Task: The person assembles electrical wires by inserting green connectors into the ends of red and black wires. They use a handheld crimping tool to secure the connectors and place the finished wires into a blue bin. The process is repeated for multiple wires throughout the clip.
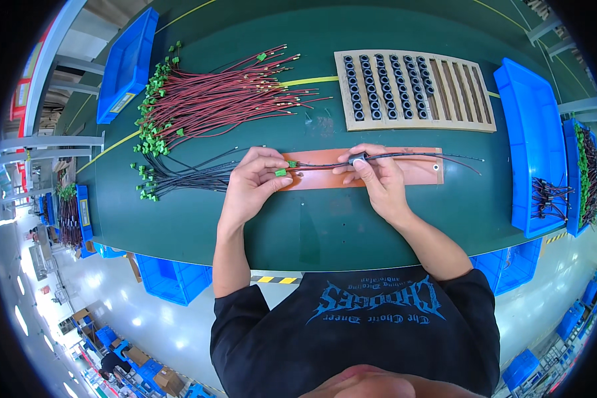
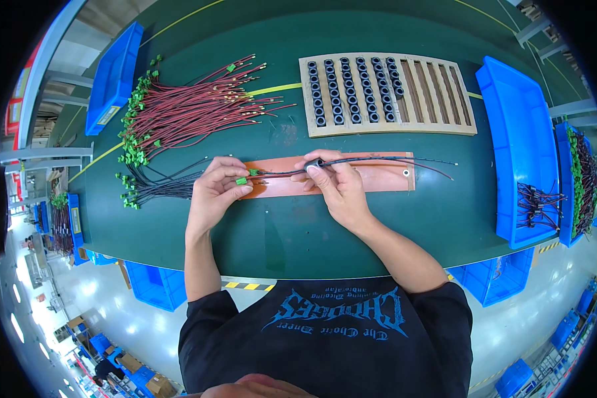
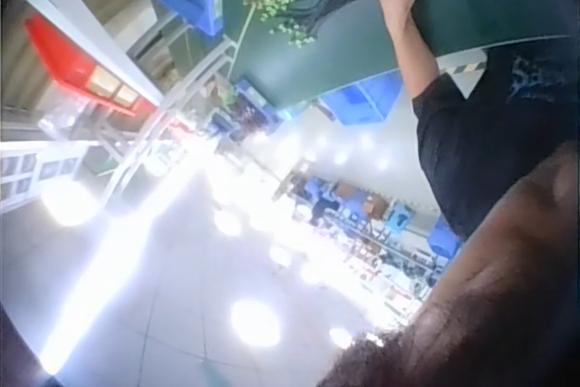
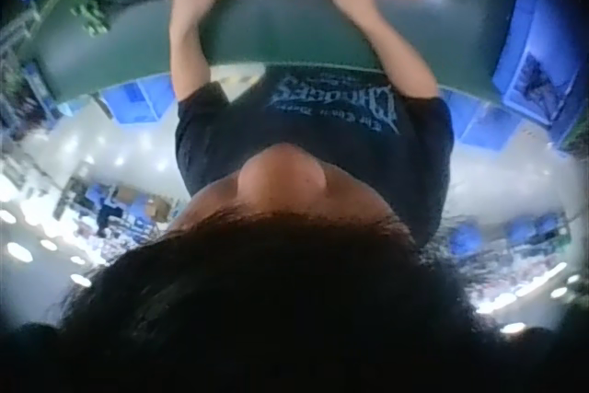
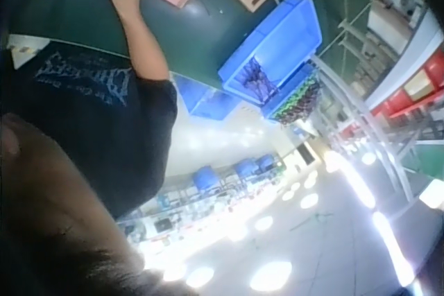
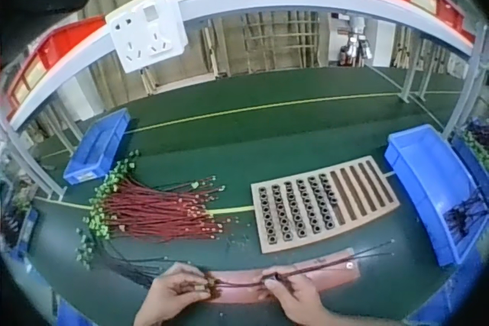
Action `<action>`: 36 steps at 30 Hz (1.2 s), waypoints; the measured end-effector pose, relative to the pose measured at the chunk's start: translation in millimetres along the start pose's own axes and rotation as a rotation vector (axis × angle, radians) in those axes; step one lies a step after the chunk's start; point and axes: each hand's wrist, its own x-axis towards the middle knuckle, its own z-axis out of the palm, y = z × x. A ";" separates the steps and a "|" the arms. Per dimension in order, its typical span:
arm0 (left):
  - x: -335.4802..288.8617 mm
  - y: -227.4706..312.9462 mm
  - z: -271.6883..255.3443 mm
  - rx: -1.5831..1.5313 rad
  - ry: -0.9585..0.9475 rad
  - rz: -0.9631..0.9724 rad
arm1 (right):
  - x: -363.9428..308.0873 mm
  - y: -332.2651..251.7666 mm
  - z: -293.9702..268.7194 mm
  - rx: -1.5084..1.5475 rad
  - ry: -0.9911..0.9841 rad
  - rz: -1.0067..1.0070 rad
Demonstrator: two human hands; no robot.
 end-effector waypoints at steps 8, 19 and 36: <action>-6.8 2.7 -3.0 0.067 0.055 -0.073 | -0.4 0.0 -1.1 -0.023 0.007 -0.004; -7.3 -0.3 1.2 0.182 0.009 0.089 | -0.2 1.1 -2.2 -0.017 -0.010 -0.009; -2.3 1.5 14.9 0.481 0.094 0.296 | 0.0 1.5 -1.0 0.081 -0.050 -0.053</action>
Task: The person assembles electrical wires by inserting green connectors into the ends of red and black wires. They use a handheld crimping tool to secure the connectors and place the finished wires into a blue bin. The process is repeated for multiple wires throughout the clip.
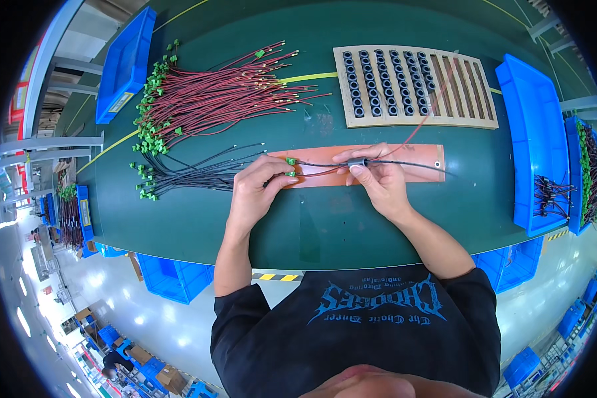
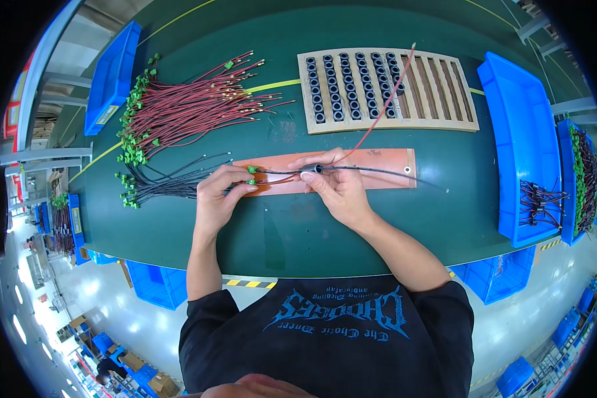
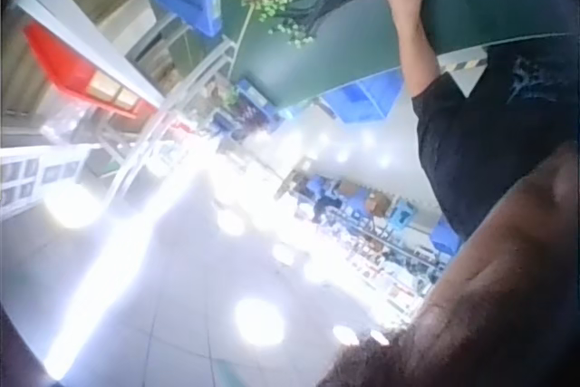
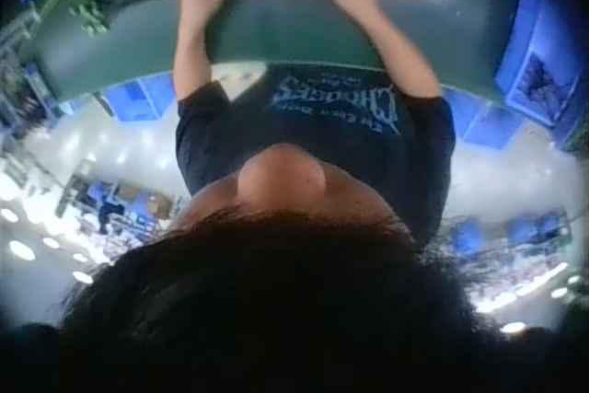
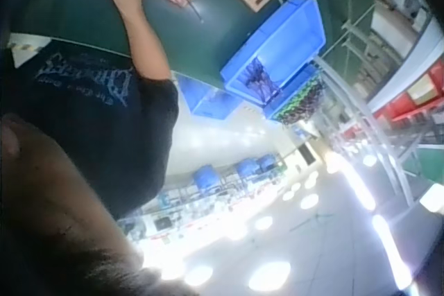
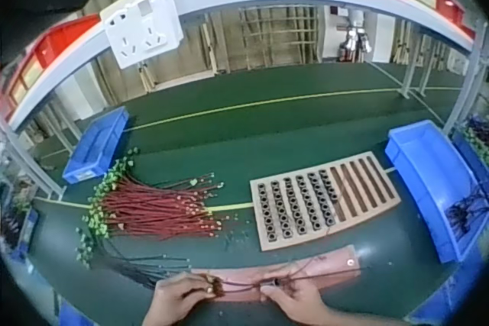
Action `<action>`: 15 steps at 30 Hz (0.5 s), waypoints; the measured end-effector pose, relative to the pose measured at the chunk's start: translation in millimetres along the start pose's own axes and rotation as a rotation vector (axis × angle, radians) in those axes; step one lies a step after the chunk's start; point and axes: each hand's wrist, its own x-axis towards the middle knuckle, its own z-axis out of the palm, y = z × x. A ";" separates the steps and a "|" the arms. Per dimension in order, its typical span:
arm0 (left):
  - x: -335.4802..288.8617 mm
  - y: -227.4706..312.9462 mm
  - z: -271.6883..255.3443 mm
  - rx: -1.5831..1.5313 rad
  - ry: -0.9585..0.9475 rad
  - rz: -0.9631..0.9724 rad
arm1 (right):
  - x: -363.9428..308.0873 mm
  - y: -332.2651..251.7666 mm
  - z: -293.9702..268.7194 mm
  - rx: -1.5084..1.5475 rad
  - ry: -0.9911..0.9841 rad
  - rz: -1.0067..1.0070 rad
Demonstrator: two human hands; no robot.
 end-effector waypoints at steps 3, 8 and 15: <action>-2.1 -0.9 1.1 0.034 0.017 0.023 | 1.0 -3.2 0.1 -0.030 -0.005 0.009; -0.1 -0.9 1.1 0.028 0.066 0.056 | 1.2 -1.8 0.2 0.006 -0.006 -0.009; 1.7 -2.8 5.2 0.124 0.020 0.107 | 0.3 -2.9 -0.3 -0.030 -0.043 0.015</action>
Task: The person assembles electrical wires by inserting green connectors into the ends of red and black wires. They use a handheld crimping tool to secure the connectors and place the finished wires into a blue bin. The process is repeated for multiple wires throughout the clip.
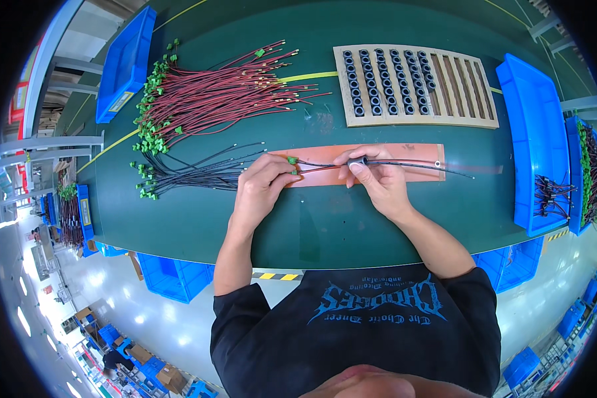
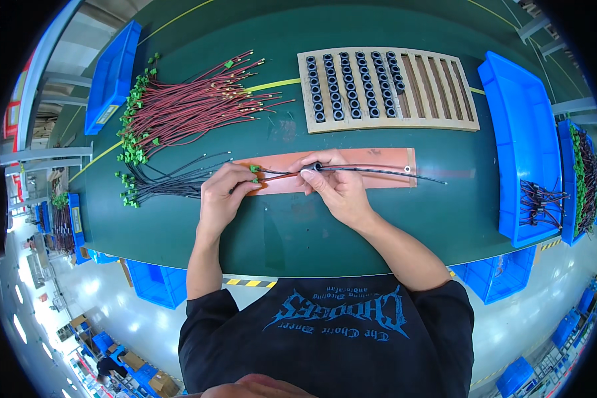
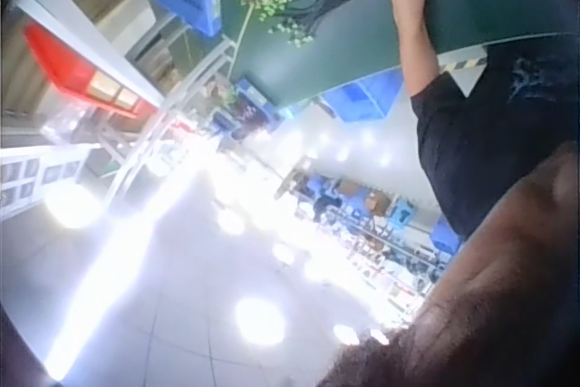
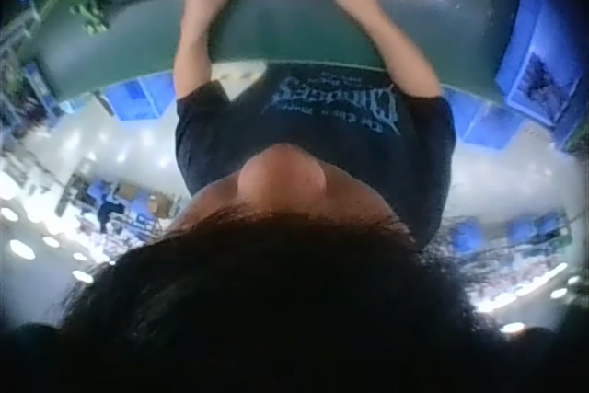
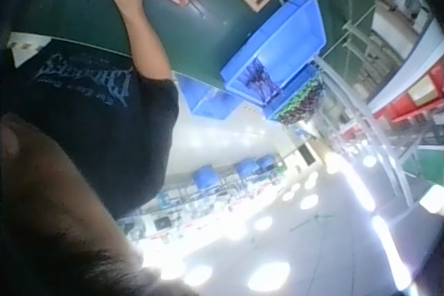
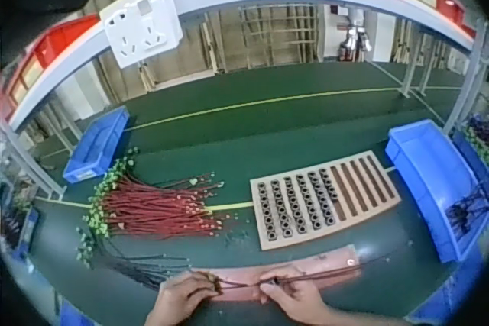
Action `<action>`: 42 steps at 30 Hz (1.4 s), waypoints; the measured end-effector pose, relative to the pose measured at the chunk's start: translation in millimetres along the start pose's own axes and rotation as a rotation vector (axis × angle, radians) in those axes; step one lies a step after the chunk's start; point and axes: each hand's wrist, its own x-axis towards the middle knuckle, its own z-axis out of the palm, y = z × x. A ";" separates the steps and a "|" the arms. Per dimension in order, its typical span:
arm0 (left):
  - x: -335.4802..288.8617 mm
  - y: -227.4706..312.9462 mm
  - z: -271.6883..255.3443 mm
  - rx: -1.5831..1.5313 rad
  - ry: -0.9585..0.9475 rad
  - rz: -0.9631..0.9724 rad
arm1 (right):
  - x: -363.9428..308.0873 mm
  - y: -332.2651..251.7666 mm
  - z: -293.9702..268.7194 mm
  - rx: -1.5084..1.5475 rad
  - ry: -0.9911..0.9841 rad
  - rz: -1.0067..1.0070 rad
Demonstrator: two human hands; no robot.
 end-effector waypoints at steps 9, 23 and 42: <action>4.1 -0.7 2.5 0.096 0.014 -0.001 | 6.4 -12.7 -0.9 0.009 -0.077 0.076; -3.7 37.5 -0.6 0.526 0.170 0.665 | 7.7 -14.5 6.3 -0.586 -0.018 0.029; 59.3 30.9 4.0 0.060 0.471 0.192 | 4.9 -3.3 8.1 -0.539 0.013 0.100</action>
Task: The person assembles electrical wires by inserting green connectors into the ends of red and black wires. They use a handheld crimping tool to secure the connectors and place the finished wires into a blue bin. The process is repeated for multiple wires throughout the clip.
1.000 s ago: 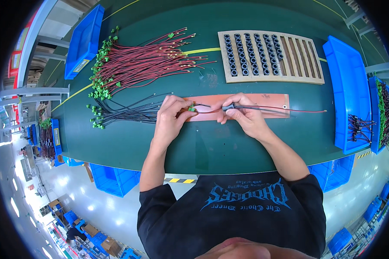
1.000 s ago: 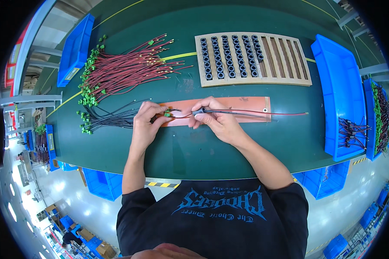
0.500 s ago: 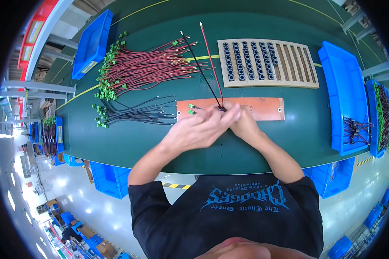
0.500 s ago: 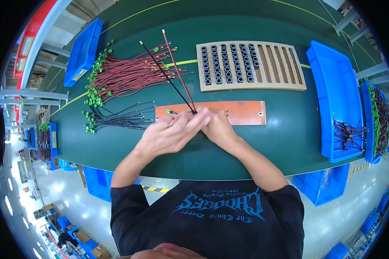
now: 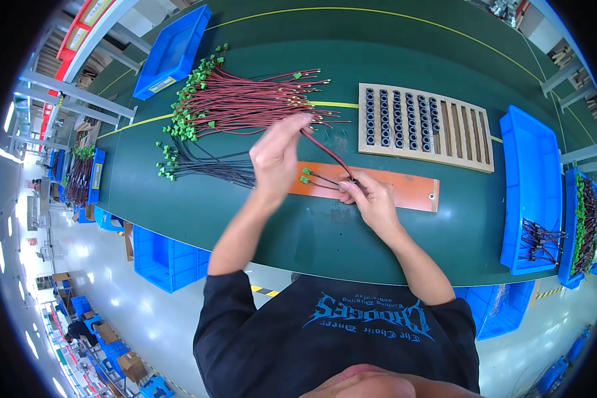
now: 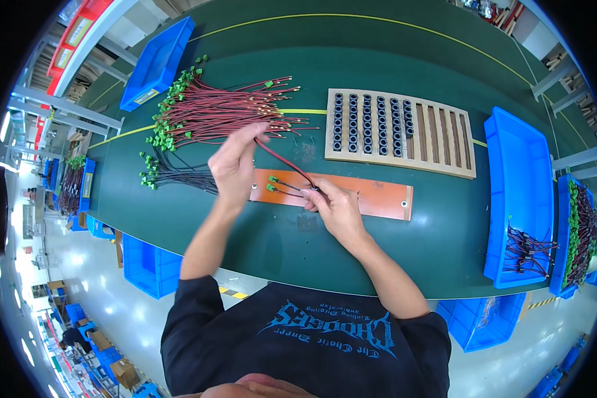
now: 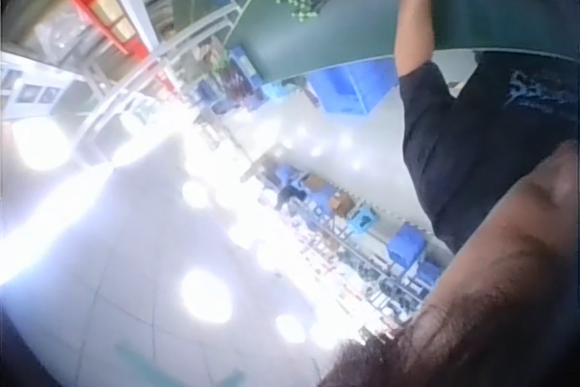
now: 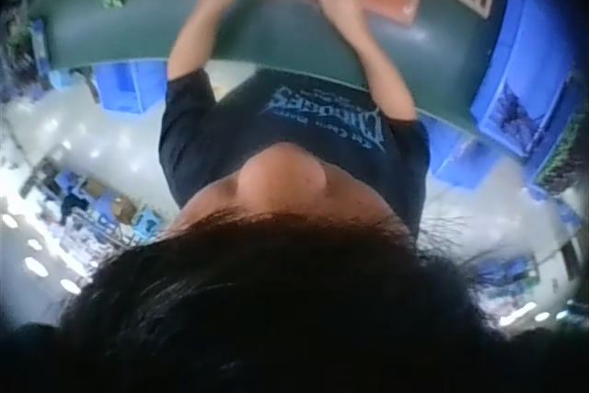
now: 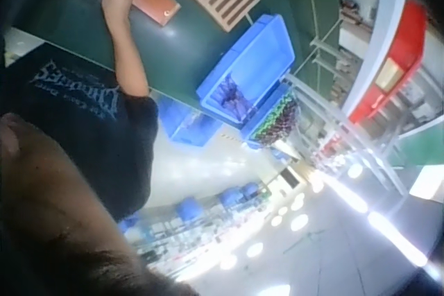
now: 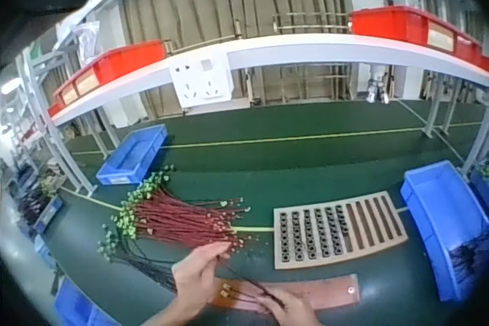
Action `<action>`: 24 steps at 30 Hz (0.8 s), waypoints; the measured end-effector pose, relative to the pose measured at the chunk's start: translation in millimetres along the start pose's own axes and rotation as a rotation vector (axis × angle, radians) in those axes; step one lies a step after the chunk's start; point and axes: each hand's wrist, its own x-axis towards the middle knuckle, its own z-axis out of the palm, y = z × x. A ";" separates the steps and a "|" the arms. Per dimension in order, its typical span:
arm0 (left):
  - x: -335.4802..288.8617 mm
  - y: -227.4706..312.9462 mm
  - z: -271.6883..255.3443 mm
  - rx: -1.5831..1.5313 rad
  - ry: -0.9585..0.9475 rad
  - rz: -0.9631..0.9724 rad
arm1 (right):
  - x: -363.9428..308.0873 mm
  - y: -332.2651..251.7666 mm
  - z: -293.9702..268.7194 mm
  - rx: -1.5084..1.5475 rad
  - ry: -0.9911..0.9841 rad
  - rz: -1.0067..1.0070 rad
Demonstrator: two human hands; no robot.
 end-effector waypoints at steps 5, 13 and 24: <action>-39.4 27.7 60.2 -0.754 0.044 -0.541 | -2.5 -1.5 0.1 0.026 0.032 -0.080; -68.0 22.5 83.1 -0.734 0.017 -0.671 | -4.0 1.8 -1.9 0.002 0.053 -0.042; -69.6 18.5 87.2 -0.657 0.046 -0.576 | -2.8 -27.3 -51.4 -0.433 0.137 -0.116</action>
